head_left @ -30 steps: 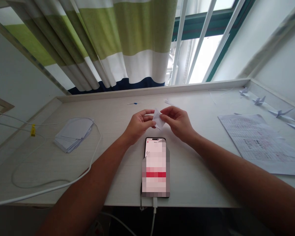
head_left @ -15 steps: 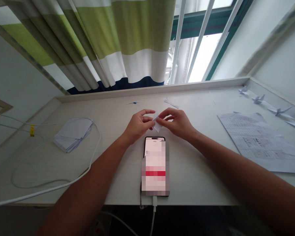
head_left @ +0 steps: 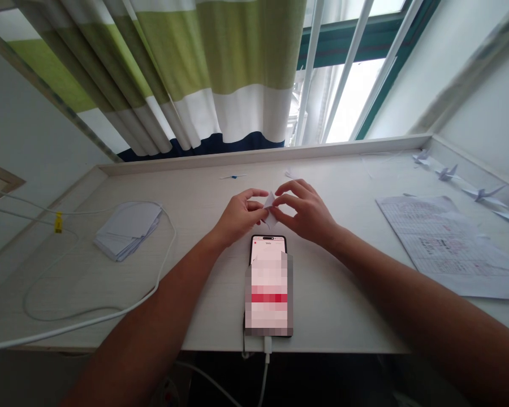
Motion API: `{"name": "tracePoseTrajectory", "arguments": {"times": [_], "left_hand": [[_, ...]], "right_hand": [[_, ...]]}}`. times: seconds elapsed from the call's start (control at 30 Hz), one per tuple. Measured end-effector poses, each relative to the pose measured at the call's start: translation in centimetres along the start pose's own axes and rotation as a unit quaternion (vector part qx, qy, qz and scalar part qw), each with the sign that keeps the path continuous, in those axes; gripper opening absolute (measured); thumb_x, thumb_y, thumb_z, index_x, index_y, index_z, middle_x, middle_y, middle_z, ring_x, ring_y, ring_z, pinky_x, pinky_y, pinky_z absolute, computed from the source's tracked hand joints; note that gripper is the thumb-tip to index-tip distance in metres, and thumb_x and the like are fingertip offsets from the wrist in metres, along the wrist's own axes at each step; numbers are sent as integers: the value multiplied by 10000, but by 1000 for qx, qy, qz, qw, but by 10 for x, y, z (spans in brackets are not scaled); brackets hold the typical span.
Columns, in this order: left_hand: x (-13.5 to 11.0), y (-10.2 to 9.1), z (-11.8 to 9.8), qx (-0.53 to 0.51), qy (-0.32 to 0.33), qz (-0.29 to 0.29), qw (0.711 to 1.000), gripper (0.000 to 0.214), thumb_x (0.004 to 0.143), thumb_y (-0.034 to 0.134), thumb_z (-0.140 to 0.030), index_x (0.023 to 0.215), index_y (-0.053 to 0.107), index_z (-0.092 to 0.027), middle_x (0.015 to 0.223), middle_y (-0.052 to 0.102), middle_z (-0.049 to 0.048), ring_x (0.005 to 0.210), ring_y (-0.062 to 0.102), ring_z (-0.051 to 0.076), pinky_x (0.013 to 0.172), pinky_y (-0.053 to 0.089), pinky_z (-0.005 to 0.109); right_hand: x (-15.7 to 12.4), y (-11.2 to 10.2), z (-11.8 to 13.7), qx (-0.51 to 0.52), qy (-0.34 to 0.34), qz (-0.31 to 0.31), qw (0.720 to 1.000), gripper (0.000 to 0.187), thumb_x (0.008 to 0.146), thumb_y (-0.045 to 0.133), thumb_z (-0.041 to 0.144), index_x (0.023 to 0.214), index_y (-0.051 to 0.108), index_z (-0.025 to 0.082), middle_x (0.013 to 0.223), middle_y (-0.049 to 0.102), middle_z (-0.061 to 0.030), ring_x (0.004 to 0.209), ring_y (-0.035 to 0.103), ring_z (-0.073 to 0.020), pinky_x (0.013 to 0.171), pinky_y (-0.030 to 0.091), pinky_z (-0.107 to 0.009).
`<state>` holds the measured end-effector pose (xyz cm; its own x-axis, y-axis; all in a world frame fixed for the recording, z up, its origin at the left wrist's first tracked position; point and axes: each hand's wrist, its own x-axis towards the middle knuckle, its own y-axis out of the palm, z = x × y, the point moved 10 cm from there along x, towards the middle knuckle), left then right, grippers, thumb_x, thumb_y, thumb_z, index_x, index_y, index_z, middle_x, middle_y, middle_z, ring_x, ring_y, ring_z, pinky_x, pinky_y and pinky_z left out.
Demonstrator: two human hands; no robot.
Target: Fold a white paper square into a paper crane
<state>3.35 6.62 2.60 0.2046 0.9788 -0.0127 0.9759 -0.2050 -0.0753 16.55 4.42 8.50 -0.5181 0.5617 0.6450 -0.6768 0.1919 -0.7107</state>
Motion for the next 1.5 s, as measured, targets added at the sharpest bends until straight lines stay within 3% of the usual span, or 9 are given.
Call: {"name": "tracePoseTrajectory", "arguments": {"times": [0.1,0.27,0.47,0.57,0.77,0.93,1.17,1.43,1.5], "left_hand": [[2,-6,6,-24,-9,-18,1000,367,764,782,-169,1102,640,-148,728,740,20,634,624,123,637,464,252],[5,-10,9,-89,-30,-31,995,310,746,772,-187,1018,631,-139,689,696,5,594,585,101,598,435,232],[4,-5,9,-164,-62,-11,984,329,757,808,-239,1022,650,-125,776,710,45,693,661,131,718,539,284],[3,2,7,-197,-53,29,978,402,772,841,-278,1093,649,-134,848,730,59,771,705,159,785,571,324],[3,8,3,-224,-12,79,971,520,782,902,-351,1186,638,-157,935,747,52,858,726,160,848,577,325],[4,10,0,-223,11,100,970,543,786,906,-350,1227,640,-177,947,765,45,866,724,150,882,576,331],[4,9,0,-223,19,102,969,539,774,917,-309,1226,651,-184,948,778,45,885,728,150,904,569,335],[3,10,-4,-184,46,105,976,467,812,881,-305,1209,663,-192,1029,788,75,962,756,207,918,559,371],[4,10,-3,-178,46,97,978,454,806,880,-286,1196,668,-187,1026,790,79,948,758,209,903,564,372]], "right_hand": [[-1,-6,3,24,-29,-19,999,153,983,650,270,1093,748,232,1110,721,-114,1061,643,-292,937,529,-500],[-4,6,19,-17,-126,45,991,144,990,674,254,1098,770,241,1175,761,-88,1136,657,-281,966,522,-467],[-2,-4,23,-65,-162,5,985,129,1025,636,218,1071,757,210,1111,800,-79,1068,697,-248,887,540,-409],[-2,-9,22,-50,-158,-14,986,116,1028,631,210,1040,746,210,1043,804,-75,996,713,-228,841,555,-384],[0,-18,8,59,-85,-52,993,68,989,692,226,967,757,229,979,782,-72,920,705,-226,795,583,-392],[2,-18,-4,182,8,-72,981,58,944,757,282,911,776,239,985,765,-71,926,707,-229,812,601,-413],[0,-5,-21,345,133,-47,928,145,881,818,404,924,822,266,1071,755,-74,1024,722,-251,936,598,-473],[-3,2,-32,450,218,-56,864,219,820,853,468,841,829,251,1048,750,-84,988,719,-250,898,619,-471],[-3,5,-33,451,227,-56,861,228,811,858,473,831,828,248,1045,753,-86,992,719,-254,909,614,-477]]}}
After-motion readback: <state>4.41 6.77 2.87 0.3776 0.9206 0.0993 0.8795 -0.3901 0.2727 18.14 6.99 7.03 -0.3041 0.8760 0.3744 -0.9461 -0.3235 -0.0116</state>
